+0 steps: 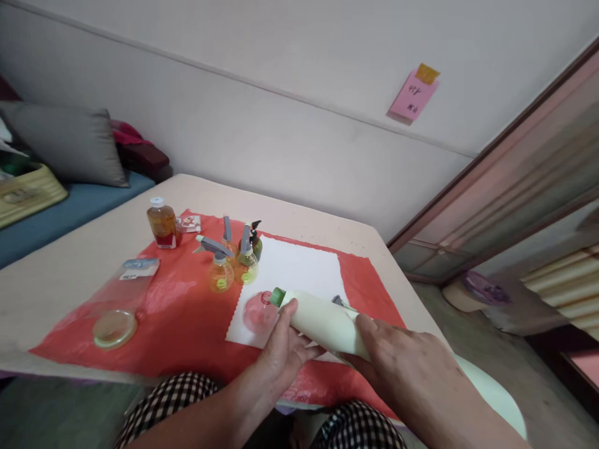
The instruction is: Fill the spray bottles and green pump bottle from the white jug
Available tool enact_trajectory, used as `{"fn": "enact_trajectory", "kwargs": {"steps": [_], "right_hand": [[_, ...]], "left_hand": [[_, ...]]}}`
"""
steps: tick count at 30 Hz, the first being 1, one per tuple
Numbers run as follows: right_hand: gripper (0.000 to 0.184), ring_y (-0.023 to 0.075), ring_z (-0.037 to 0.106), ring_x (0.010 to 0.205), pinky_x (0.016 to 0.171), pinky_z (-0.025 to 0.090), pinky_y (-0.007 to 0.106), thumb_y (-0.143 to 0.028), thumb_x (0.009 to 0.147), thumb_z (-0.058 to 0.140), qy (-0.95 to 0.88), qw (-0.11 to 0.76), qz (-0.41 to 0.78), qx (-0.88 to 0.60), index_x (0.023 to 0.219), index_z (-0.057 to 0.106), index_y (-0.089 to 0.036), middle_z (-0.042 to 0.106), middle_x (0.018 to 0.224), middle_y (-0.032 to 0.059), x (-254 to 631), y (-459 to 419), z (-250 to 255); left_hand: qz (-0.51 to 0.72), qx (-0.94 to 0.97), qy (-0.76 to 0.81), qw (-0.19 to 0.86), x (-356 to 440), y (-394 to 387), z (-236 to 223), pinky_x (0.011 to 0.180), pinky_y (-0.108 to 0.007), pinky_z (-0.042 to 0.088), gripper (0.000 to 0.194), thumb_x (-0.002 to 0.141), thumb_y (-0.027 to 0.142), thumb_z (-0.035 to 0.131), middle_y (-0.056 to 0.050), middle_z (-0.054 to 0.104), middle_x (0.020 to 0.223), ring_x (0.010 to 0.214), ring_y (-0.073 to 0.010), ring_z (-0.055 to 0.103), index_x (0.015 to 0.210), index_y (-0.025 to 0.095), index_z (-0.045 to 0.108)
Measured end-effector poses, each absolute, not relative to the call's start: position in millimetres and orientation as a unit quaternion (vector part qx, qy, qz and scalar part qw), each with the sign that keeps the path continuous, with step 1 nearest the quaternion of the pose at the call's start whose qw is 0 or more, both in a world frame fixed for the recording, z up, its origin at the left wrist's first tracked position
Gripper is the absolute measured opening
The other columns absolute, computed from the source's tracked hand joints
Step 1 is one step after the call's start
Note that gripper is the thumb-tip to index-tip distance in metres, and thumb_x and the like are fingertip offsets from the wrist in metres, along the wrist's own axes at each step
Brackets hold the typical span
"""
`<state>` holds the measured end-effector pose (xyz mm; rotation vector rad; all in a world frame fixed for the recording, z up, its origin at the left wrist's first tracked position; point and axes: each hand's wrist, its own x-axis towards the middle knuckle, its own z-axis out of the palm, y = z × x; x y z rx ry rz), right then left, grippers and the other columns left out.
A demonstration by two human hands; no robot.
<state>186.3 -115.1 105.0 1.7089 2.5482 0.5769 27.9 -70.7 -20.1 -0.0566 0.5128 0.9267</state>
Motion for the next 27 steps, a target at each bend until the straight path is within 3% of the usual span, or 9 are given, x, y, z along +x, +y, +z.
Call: {"fn": "enact_trajectory", "kwargs": {"steps": [12, 21, 27], "right_hand": [[0.018, 0.0198, 0.069, 0.048, 0.039, 0.038, 0.028, -0.038, 0.094, 0.060, 0.844, 0.016, 0.166, 0.509, 0.087, 0.059, -0.021, 0.071, 0.065, 0.0009, 183.0, -114.7, 111.2], [0.023, 0.0183, 0.068, 0.050, 0.042, 0.039, 0.027, -0.041, 0.096, 0.056, 0.831, 0.030, 0.137, 0.538, 0.089, 0.063, -0.020, 0.073, 0.068, 0.0050, 182.2, -116.2, 113.8], [0.025, 0.0218, 0.069, 0.049, 0.039, 0.039, 0.030, -0.044, 0.094, 0.060, 0.837, 0.033, 0.163, 0.521, 0.087, 0.062, -0.020, 0.071, 0.064, 0.0024, 181.3, -115.5, 113.3]], "left_hand": [[0.442, -0.023, 0.243, 0.863, 29.2, -70.0, -21.9, 0.081, -0.041, 0.056, 0.053, 0.088, 0.051, 0.061, -0.018, 0.066, 0.128, 0.103, -0.0285, 0.066, 0.126, 0.014, 0.061], [0.445, -0.024, 0.246, 0.861, 28.7, -72.2, -19.8, 0.082, -0.042, 0.056, 0.053, 0.086, 0.052, 0.064, -0.018, 0.066, 0.126, 0.103, -0.0285, 0.066, 0.123, 0.015, 0.061], [0.443, -0.020, 0.246, 0.862, 28.6, -70.9, -20.3, 0.080, -0.040, 0.056, 0.048, 0.088, 0.051, 0.061, -0.017, 0.067, 0.125, 0.103, -0.0285, 0.065, 0.119, 0.014, 0.064]]}}
